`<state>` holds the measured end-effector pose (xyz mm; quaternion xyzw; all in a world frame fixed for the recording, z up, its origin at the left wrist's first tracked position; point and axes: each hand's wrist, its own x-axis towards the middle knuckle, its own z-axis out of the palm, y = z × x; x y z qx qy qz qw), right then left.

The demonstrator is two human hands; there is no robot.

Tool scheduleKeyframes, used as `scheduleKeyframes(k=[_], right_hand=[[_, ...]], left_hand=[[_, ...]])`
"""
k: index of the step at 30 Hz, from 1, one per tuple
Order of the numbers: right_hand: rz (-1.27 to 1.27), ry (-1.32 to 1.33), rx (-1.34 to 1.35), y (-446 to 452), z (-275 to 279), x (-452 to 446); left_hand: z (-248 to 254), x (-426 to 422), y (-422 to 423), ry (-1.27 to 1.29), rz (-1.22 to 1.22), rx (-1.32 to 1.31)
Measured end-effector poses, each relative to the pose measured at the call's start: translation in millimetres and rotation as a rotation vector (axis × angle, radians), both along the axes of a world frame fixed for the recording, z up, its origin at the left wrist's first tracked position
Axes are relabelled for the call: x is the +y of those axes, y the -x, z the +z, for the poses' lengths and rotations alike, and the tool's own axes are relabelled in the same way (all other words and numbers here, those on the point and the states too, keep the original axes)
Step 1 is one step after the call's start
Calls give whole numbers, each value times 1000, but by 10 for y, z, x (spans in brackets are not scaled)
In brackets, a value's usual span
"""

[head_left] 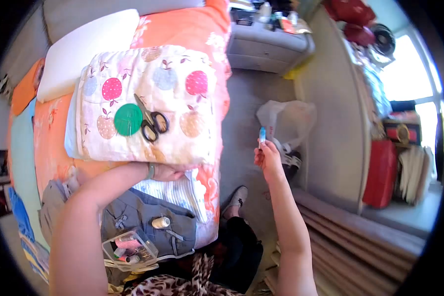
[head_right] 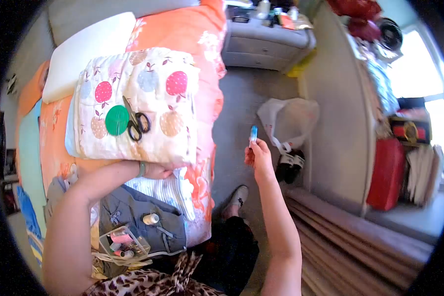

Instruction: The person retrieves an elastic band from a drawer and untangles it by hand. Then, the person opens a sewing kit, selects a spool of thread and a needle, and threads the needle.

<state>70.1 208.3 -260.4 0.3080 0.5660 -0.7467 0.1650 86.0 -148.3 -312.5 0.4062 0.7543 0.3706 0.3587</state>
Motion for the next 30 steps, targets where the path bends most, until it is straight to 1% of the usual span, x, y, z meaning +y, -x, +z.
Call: scheduleKeyframes(k=[1,3,6,7,9,11,12,14,16,17,18,19,20,21,24,25,26,28,29,30], right_hand=[[28,20,14,184,-13,-103],[73,31,72,442,1,-288],[78,53,158,712,215,-636],[7,140,211,773,338,-735],[20,136,296,799,542,-834],[-80,121,334,726,969,-1081],[50,215,413,665,1081,-1090],[246,178,503,404,1366,-1272],[600,57,415,115,1554,-1404],[766,-51,329,-25,1660,-1494],[885,-82,274,-150,1760,-1572],[1001,-116,217,-239,1841,-1645],[1113,-157,160,-340,1960,-1733],[1149,-172,89,-406,2088,-1833],[1339,-312,60,-522,2449,-2296],[1324,-260,126,-577,2576,-2587],[1499,-308,378,-471,2594,-2925],[1200,99,390,-592,2809,-3882],[1074,331,352,-957,3203,-4349],[1187,353,375,-1046,3183,-4829]], left_hand=[[-349,-21,-73,-57,78,2],[-578,-72,-132,-114,171,-14],[-408,-92,-122,-211,222,93],[-325,-78,-111,-233,233,143],[-188,-63,-94,-272,243,256],[-102,-25,-58,-310,239,375],[-68,-13,-26,-339,244,444],[-78,91,19,-394,210,592],[-138,112,76,-497,142,707],[-137,124,81,-482,126,717],[197,82,36,-346,81,568],[403,68,-17,-259,85,544],[564,74,-123,-176,103,555],[694,99,-246,-83,135,572],[902,354,-645,145,251,631],[1055,382,-802,155,293,632],[1197,432,-969,157,330,631],[1728,339,-1407,38,387,581],[1884,312,-1570,-35,413,544],[1993,296,-1738,-114,439,502]])
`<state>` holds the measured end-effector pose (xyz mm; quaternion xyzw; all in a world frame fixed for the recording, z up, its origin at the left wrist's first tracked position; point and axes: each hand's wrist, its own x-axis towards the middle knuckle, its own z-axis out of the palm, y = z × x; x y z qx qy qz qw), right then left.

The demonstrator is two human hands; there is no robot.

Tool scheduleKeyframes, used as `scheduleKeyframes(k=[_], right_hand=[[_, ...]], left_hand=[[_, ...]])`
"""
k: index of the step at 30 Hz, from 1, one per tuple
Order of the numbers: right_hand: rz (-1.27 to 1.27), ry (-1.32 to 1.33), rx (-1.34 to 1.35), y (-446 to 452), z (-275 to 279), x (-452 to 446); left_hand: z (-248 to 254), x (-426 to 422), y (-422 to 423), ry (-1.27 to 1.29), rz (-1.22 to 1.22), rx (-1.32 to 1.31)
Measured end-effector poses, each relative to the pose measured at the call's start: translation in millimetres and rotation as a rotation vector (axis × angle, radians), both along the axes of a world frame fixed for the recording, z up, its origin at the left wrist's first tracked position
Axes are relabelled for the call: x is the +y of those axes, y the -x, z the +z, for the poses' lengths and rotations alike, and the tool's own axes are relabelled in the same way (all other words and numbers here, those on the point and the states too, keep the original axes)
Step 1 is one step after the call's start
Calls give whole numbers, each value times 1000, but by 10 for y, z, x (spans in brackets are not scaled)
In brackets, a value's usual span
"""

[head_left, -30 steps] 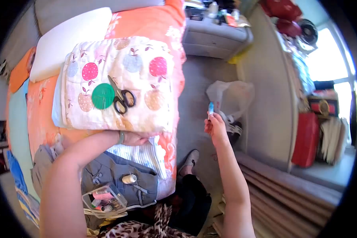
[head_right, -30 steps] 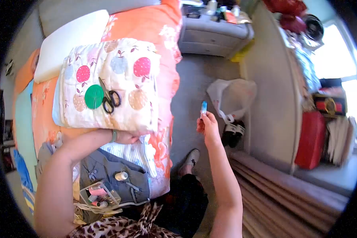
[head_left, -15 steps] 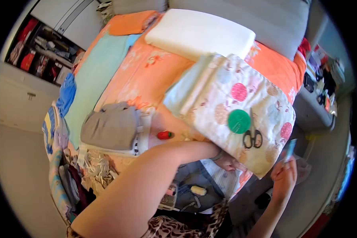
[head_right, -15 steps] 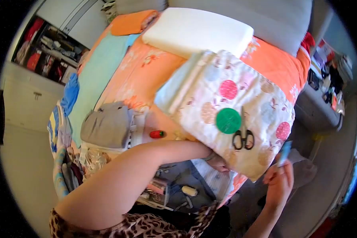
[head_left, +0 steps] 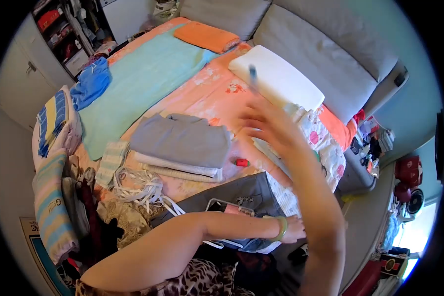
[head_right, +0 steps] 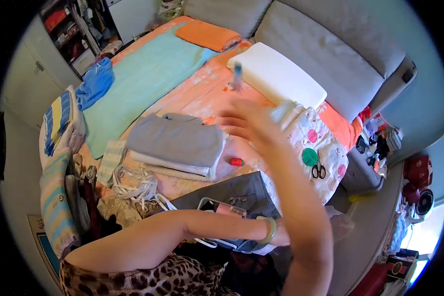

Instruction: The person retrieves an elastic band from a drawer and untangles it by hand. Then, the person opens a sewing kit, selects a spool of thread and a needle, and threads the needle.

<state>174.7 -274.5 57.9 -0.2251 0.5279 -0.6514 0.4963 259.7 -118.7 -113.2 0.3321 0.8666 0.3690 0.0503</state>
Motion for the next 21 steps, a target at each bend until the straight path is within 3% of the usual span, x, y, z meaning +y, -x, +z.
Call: scheduleKeyframes(k=[3,5,6,7,9,10,11,12,14,17,18,19,20,21], right_hand=[[385,-67,200,-902,148,-484],[595,61,193,-1411,25,-215],[674,-78,262,-1559,86,10],[703,-10,532,-1564,-42,269],[555,-134,439,-1500,-249,916],[320,-226,364,-1457,-459,1278],[88,-318,260,-1377,-573,1629],[-207,-442,226,-1363,-664,1983],[-639,-592,132,-1429,-852,2738],[-940,-415,5,-1795,-1038,3676],[-1035,-452,-30,-1976,-1010,3775],[-1068,-459,-27,-2127,-1090,3928],[-1112,-492,-79,-2282,-1148,3968],[-1106,-506,-79,-2428,-1282,4017]], left_hand=[[74,-71,-473,-181,-24,-98],[19,-191,-790,-262,-27,-175],[-22,-241,-941,-286,-26,-214],[-60,-297,-1075,-298,-21,-242],[-177,-371,-1252,-305,-7,-266],[-239,-408,-1315,-291,-12,-252],[-347,-473,-1306,-286,-96,-74],[-422,-562,-1397,-296,-27,9],[-342,-750,-1443,-178,0,-114],[-482,-1109,-1516,-358,176,-6],[-341,-1275,-1532,-207,271,-162],[-514,-1374,-1475,-291,419,159],[-263,-1509,-1503,-509,470,-220],[-286,-1669,-1513,-201,622,-228]])
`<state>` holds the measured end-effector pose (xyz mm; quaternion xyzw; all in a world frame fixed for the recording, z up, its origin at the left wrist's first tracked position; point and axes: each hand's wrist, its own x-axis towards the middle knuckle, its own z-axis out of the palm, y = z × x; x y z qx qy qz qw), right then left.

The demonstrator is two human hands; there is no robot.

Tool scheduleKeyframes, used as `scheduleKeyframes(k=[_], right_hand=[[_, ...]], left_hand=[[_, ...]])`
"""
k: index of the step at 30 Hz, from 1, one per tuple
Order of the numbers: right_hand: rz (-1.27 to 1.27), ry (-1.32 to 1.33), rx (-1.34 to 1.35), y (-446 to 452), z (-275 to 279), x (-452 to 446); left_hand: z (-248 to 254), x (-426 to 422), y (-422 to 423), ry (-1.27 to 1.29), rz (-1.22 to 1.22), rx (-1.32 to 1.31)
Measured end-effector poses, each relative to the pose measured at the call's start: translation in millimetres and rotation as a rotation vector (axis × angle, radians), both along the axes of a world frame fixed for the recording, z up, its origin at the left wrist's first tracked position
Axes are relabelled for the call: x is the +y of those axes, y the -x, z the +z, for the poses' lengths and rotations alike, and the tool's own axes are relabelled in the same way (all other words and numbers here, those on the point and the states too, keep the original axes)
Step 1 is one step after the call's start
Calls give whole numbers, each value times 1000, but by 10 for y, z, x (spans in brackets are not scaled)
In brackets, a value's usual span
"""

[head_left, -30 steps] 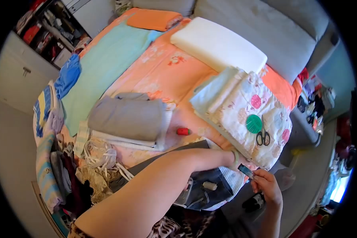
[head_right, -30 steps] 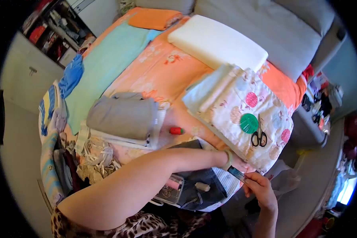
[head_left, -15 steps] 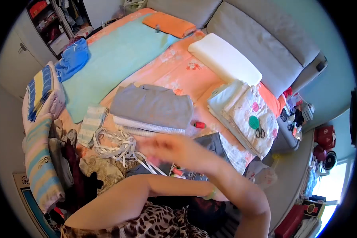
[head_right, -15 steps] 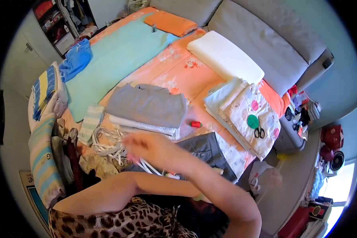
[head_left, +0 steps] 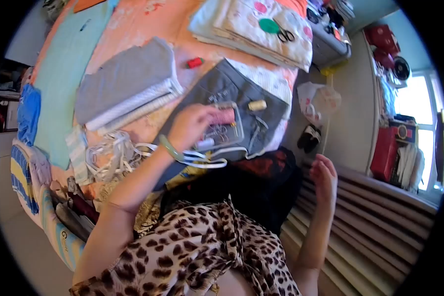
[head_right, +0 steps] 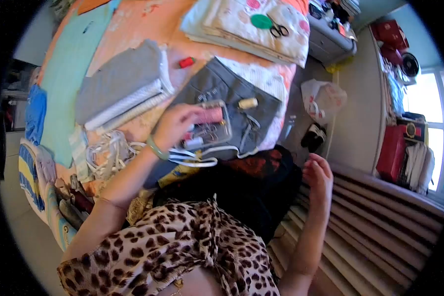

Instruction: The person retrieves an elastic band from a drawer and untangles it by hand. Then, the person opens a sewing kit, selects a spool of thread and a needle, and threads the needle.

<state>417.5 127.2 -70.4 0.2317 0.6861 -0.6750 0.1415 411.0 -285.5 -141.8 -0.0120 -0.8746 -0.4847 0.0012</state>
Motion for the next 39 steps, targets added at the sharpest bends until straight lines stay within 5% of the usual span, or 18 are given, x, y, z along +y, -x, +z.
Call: scheduleKeyframes(k=[2,12,17,20,28,31,39], right_hand=[[39,-28,-46,-183,-163,-66],[416,-4,21,-268,-293,-795],[450,-2,45,-270,-313,-831],[527,-72,61,-143,-344,-960],[734,-849,990,712,-604,-2119],[863,-1027,901,846,-733,-2305],[852,-878,847,844,-804,-2047]], left_hand=[[-34,-136,25,-56,75,94],[-14,258,-2,447,-117,349],[-52,370,23,452,-97,360],[-73,353,15,441,-85,363],[-135,396,-18,428,-11,321],[-149,435,-12,390,13,419],[-195,397,65,505,-35,272]])
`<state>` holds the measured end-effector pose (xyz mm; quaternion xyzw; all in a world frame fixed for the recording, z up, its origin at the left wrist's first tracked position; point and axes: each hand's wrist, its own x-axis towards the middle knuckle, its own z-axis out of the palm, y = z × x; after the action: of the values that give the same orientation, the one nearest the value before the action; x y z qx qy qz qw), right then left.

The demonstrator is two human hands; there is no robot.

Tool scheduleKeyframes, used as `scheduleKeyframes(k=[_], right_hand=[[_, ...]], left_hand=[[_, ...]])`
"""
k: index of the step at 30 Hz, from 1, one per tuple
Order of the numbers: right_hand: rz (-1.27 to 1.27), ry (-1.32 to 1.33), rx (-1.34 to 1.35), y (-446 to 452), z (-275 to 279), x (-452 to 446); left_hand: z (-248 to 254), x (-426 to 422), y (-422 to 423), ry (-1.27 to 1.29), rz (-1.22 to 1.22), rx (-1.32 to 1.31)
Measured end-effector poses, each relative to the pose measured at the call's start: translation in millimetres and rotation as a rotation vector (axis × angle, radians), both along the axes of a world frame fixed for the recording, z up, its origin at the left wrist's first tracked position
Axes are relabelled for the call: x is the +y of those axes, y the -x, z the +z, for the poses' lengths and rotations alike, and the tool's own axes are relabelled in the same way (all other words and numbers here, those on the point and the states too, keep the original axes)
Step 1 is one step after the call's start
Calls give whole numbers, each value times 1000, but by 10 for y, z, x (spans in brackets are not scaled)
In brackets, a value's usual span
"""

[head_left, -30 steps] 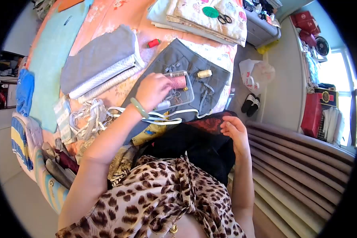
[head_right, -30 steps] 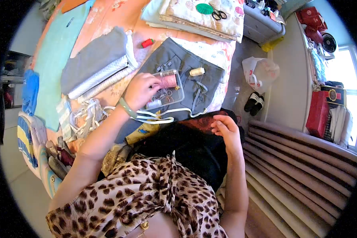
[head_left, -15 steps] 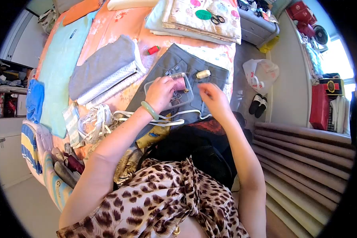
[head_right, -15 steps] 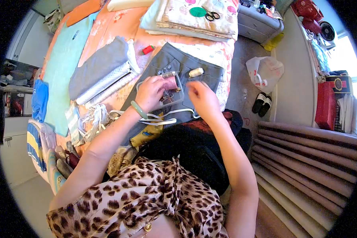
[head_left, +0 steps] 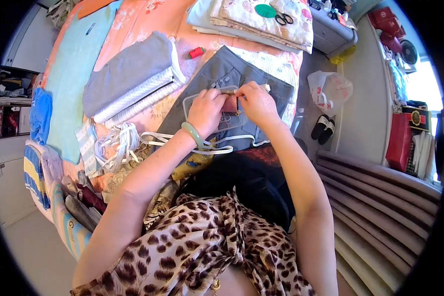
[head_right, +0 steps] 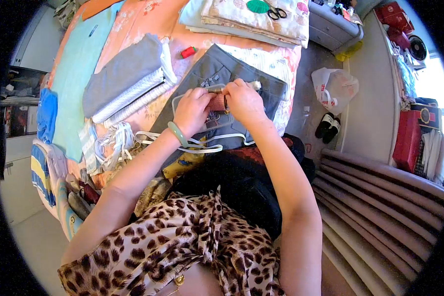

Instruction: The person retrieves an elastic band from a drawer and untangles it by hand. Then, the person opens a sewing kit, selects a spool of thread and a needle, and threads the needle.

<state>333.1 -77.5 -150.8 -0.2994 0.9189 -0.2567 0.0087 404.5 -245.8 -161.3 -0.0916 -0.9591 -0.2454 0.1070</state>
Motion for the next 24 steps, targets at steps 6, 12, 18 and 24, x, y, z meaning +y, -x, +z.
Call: scheduleKeyframes(k=[6,12,18,24], right_hand=[[-10,117,-80,-42,48,-30],[-98,270,-237,10,70,80],[-217,425,-289,-149,115,505],[-319,459,-312,-344,162,835]], left_hand=[[-10,1,-18,43,-79,79],[62,0,-46,8,-100,-28],[99,24,41,119,-157,-70],[122,-152,135,-501,5,-328]])
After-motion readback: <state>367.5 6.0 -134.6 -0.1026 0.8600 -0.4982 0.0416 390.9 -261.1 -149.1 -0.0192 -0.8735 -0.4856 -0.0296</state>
